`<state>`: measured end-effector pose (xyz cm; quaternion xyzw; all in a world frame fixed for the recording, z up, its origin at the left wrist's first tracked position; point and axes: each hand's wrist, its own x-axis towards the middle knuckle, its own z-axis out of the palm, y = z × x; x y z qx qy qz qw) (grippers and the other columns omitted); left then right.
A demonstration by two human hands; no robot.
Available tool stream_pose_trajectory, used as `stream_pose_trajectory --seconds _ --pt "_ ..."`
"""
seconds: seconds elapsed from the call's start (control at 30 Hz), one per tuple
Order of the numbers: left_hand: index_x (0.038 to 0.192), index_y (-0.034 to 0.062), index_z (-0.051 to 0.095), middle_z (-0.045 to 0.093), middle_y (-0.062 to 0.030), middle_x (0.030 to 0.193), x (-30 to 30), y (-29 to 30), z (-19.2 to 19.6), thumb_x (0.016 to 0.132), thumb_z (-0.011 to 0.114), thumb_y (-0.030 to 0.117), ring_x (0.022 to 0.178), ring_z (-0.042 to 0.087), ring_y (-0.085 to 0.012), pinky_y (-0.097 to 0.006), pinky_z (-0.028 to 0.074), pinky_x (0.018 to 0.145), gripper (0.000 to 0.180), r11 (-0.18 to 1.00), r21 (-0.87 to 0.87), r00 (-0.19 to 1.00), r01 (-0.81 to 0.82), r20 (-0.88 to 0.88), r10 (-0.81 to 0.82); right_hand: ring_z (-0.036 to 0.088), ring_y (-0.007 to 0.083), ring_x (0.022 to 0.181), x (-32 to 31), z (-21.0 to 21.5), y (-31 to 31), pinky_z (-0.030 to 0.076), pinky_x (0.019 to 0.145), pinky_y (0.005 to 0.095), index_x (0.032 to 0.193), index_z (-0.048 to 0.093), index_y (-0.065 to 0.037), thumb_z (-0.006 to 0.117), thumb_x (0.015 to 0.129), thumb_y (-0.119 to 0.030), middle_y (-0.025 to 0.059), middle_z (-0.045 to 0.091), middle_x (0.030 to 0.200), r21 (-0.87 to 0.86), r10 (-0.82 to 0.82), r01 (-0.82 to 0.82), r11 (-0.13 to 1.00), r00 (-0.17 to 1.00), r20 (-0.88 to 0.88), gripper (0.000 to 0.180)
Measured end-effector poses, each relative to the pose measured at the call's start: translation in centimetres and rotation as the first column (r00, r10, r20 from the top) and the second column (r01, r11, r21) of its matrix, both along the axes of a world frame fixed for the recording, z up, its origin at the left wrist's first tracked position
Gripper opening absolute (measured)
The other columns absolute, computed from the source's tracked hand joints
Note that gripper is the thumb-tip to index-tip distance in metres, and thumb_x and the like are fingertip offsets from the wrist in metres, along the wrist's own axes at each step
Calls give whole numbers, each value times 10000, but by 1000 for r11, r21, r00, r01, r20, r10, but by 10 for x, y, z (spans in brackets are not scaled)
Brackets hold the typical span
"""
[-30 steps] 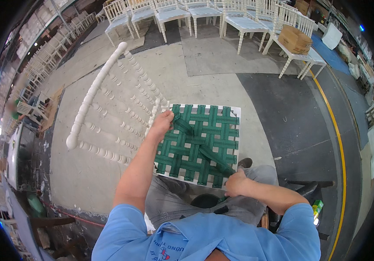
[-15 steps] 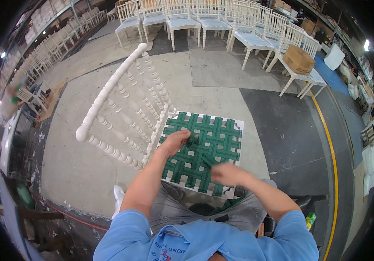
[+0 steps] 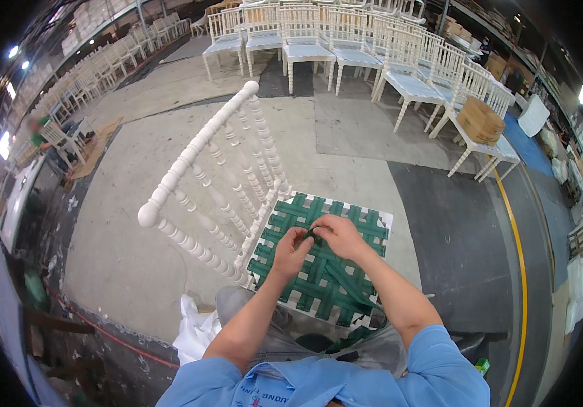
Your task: The person weaves green plastic webbing into the seat of a white wooden chair, using a staple gun to secure the webbing at intervals. The person repeatedly threads the webbing through the existing weave and staples it in place, gradually completing the chair seat.
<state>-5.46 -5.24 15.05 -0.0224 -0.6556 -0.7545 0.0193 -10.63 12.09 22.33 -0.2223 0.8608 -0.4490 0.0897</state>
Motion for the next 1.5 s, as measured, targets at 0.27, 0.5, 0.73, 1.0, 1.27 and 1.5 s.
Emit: stream_pose_trajectory --seconds 0.27,0.5,0.73,1.0,1.27,1.5 --pt "1001 28 694 611 57 852 -10 3 1 1018 645 157 765 510 -33 -210 408 679 139 954 277 978 -116 198 62 705 252 976 4 -2 3 547 824 377 1100 688 -44 677 925 -67 110 721 1009 -200 -42 11 980 988 -148 177" --pt "1025 6 706 672 22 904 -12 -1 10 998 664 127 818 576 -55 -233 470 747 131 993 96 987 -69 152 53 657 308 974 -4 -1 6 531 853 413 1047 707 -63 695 894 -88 104 708 988 -26 79 -93 995 940 -333 156" --pt "1080 15 694 719 -100 977 -6 25 25 934 694 75 903 689 -208 -330 535 821 158 942 -107 944 -318 -129 304 636 303 985 -12 -11 11 525 855 411 1013 699 -57 675 904 -76 98 647 971 -35 47 -64 997 930 -364 114" --pt "1095 18 679 728 -142 949 -16 15 -23 984 666 155 868 714 -285 -355 543 773 177 788 -459 906 -410 -303 295 656 319 944 -25 -37 1 549 818 405 1019 699 -53 690 899 -60 107 628 1041 38 87 -79 996 932 -352 120" --pt "1327 15 545 592 10 1046 -14 32 -114 1050 594 211 957 545 -74 -246 470 863 343 930 367 867 25 455 -203 644 349 976 -99 -122 -23 524 828 425 972 719 -48 680 911 -70 143 647 998 129 52 -40 991 994 -93 76" --pt "1228 17 667 719 -134 1104 -79 3 -122 1008 605 148 989 681 -264 -370 527 888 263 779 -482 897 -401 -32 442 647 379 976 -186 -174 -51 522 866 460 941 746 -67 668 904 -167 168 660 1038 222 -88 102 970 993 -72 132"
